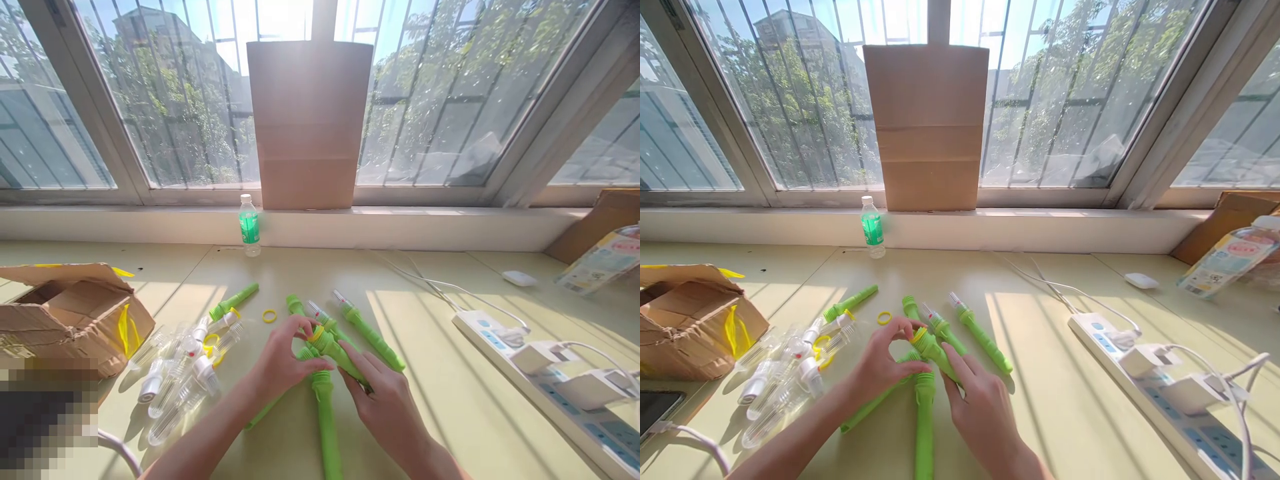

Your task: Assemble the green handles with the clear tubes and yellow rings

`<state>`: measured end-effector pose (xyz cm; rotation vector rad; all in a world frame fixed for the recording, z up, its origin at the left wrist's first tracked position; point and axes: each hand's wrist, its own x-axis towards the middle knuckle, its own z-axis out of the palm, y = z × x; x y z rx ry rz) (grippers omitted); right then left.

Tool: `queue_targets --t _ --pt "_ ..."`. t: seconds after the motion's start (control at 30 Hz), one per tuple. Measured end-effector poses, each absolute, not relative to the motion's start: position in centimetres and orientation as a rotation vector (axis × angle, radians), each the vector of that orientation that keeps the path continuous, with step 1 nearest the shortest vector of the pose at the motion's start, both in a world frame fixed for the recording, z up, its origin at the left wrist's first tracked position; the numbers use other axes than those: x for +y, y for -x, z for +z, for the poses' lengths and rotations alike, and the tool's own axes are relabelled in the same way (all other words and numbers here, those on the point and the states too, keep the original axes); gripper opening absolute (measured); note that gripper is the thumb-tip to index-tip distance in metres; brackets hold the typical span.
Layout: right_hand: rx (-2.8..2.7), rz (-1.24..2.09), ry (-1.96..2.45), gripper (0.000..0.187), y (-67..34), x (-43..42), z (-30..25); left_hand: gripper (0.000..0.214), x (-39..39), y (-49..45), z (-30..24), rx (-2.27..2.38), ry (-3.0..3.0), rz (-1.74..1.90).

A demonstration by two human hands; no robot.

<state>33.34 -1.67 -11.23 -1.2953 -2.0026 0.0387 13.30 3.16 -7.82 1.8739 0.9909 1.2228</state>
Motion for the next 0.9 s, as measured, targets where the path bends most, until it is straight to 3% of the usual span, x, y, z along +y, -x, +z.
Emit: queue_targets --t 0.37,0.9 --pt "-1.926 0.207 1.273 0.036 -33.1 -1.9 -11.0 0.028 2.5 -13.5 -8.3 1.000 -2.024 1.368" --pt "-1.790 0.420 1.237 0.033 -32.6 -2.0 -10.2 0.030 2.6 -13.6 -8.5 0.960 -2.162 1.582"
